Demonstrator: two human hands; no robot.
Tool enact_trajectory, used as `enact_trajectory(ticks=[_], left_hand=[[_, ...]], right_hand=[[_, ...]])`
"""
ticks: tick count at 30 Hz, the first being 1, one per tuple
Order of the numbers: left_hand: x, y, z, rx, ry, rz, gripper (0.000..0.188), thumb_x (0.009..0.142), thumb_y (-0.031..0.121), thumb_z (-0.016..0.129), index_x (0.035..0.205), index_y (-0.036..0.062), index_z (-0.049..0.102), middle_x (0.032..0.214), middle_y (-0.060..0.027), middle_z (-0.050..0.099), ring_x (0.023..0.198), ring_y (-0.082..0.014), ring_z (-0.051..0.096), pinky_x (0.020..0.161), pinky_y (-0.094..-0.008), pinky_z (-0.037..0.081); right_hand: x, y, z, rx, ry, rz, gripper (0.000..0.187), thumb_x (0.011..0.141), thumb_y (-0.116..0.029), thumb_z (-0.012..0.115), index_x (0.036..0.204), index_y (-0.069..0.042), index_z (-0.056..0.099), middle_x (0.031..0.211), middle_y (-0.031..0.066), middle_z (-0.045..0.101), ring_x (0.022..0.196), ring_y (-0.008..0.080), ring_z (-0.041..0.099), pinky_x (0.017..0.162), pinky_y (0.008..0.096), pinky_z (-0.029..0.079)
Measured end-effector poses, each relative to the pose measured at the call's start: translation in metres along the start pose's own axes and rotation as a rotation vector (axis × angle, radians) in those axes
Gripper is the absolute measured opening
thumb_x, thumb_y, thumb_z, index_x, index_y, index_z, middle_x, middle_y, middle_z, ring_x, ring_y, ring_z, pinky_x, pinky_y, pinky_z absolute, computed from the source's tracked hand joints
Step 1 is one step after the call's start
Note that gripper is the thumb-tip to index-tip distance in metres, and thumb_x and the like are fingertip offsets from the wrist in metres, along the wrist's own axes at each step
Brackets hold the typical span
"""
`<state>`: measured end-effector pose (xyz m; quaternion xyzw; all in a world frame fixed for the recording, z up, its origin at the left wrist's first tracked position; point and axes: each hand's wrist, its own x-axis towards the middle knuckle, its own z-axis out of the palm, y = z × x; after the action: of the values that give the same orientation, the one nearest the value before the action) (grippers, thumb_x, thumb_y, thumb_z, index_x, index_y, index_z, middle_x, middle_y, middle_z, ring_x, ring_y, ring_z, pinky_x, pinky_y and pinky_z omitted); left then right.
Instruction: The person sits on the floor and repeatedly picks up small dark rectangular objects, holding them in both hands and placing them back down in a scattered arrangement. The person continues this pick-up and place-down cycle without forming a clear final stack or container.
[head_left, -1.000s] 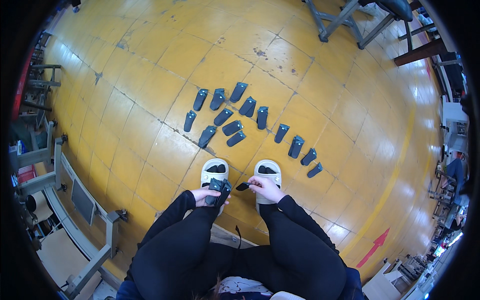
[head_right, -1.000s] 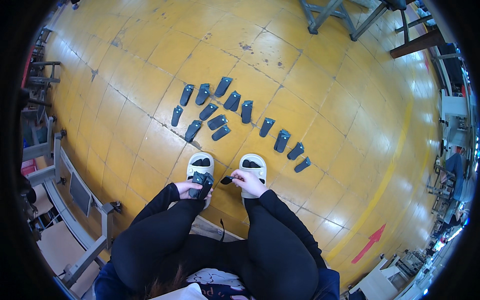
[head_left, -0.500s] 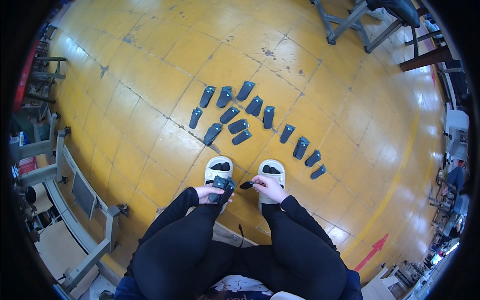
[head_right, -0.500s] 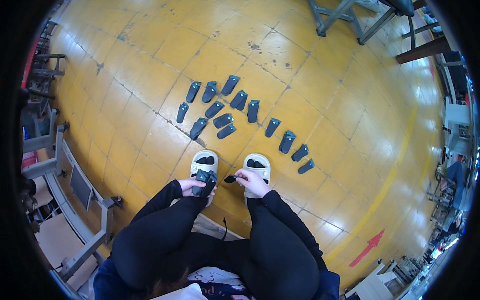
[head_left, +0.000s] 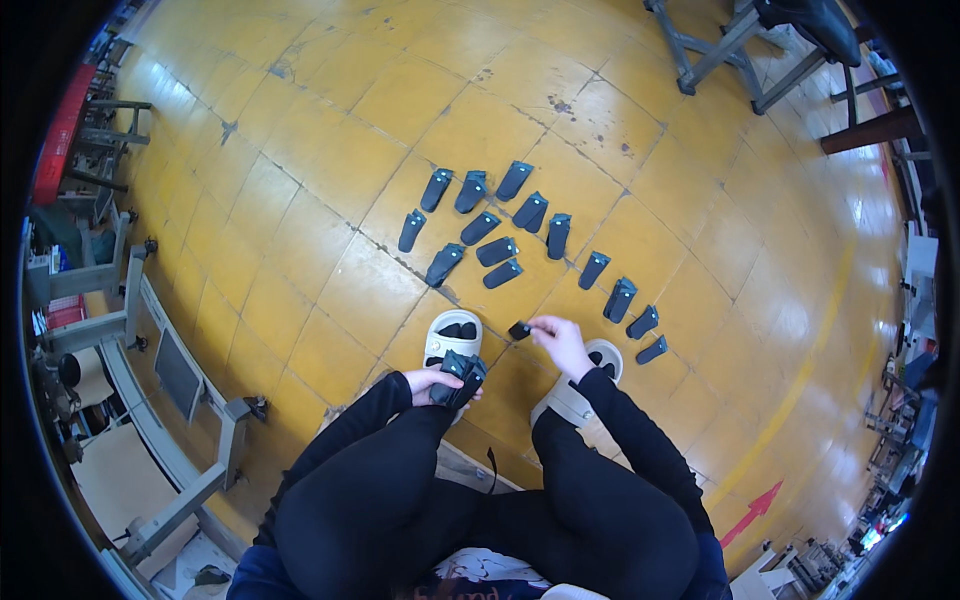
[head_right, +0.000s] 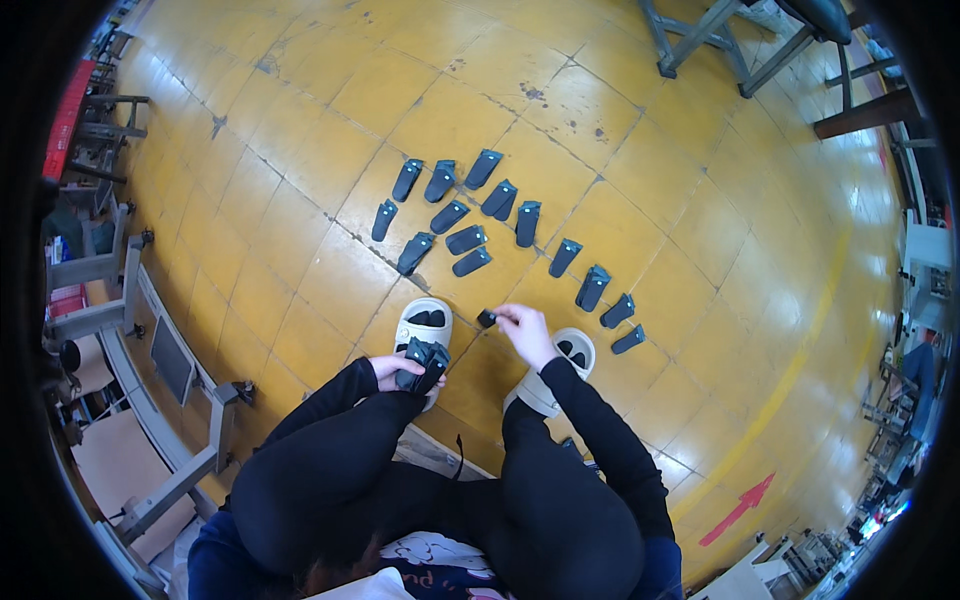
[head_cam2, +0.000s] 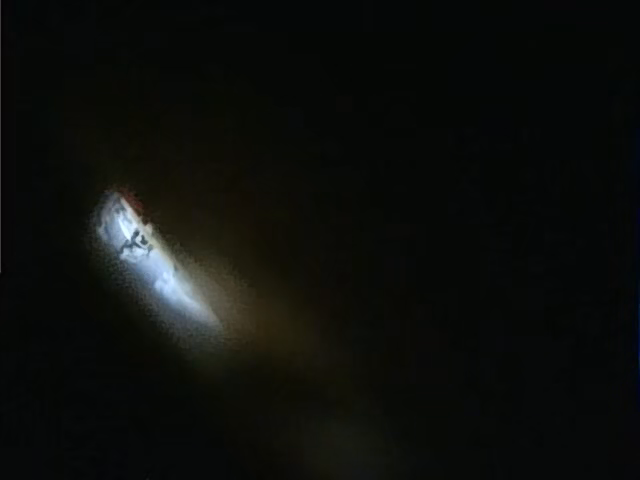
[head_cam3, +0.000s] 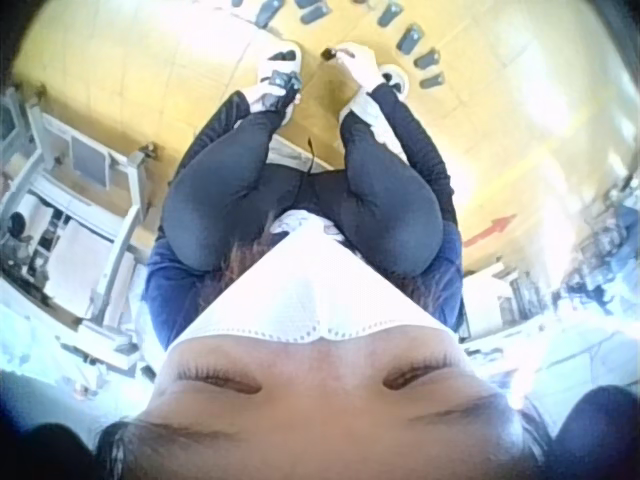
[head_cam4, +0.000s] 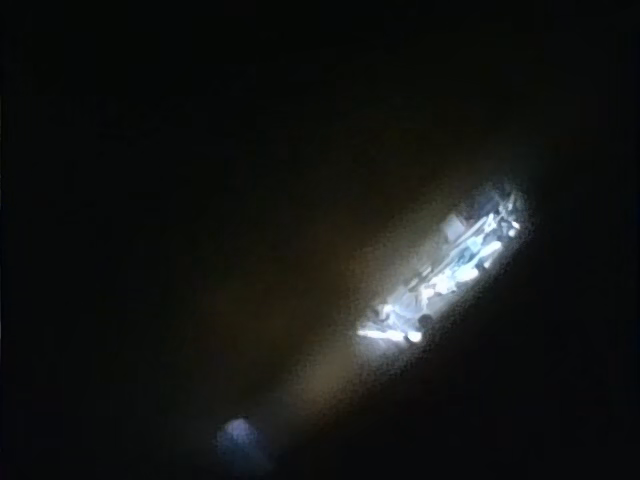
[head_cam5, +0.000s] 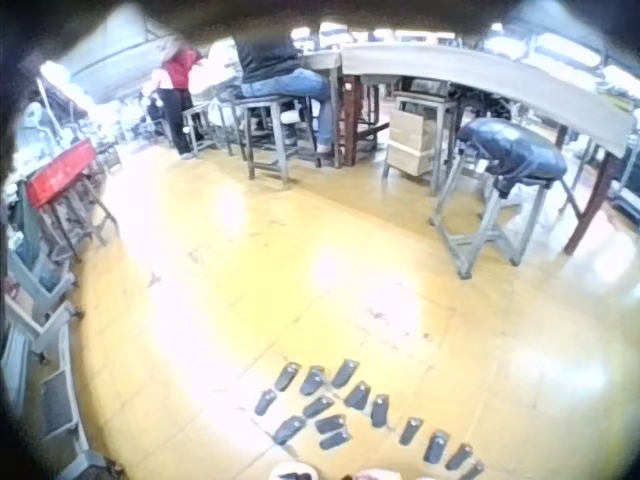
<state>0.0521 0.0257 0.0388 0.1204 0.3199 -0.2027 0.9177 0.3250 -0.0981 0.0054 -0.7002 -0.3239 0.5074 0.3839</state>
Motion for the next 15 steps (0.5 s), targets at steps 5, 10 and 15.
enact_trajectory(ticks=[5, 10, 15], left_hand=[[0.0, 0.005, 0.011, -0.189, -0.023, 0.038, 0.046, 0.084, 0.014, 0.061, 0.124, -0.0047, 0.05, 0.12, -0.017, 0.06, 0.114, -0.028, 0.057, 0.104, -0.0388, 0.041], [-0.006, 0.009, 0.013, -0.246, -0.025, 0.078, 0.046, 0.083, 0.018, 0.061, 0.122, -0.0044, 0.052, 0.12, -0.0168, 0.06, 0.113, -0.0274, 0.058, 0.103, -0.0379, 0.041], [-0.006, 0.002, 0.006, -0.206, 0.044, 0.04, 0.045, 0.083, 0.018, 0.061, 0.121, -0.0034, 0.054, 0.119, -0.0161, 0.061, 0.112, -0.0268, 0.058, 0.102, -0.0359, 0.042]], right_hand=[[0.04, 0.013, -0.017, -0.026, 0.119, 0.048, 0.019, 0.084, 0.003, 0.057, 0.1, -0.001, 0.066, 0.078, 0.0032, 0.065, 0.067, 0.0096, 0.06, 0.062, 0.0245, 0.047], [0.042, 0.025, -0.026, -0.154, 0.122, -0.059, 0.02, 0.084, -0.004, 0.059, 0.103, 0.0, 0.066, 0.096, 0.0126, 0.065, 0.074, 0.0209, 0.063, 0.07, 0.0304, 0.05], [0.036, 0.022, -0.025, -0.176, 0.039, -0.044, 0.029, 0.086, -0.01, 0.059, 0.114, -0.002, 0.063, 0.116, 0.014, 0.06, 0.09, 0.0246, 0.062, 0.081, 0.032, 0.049]])
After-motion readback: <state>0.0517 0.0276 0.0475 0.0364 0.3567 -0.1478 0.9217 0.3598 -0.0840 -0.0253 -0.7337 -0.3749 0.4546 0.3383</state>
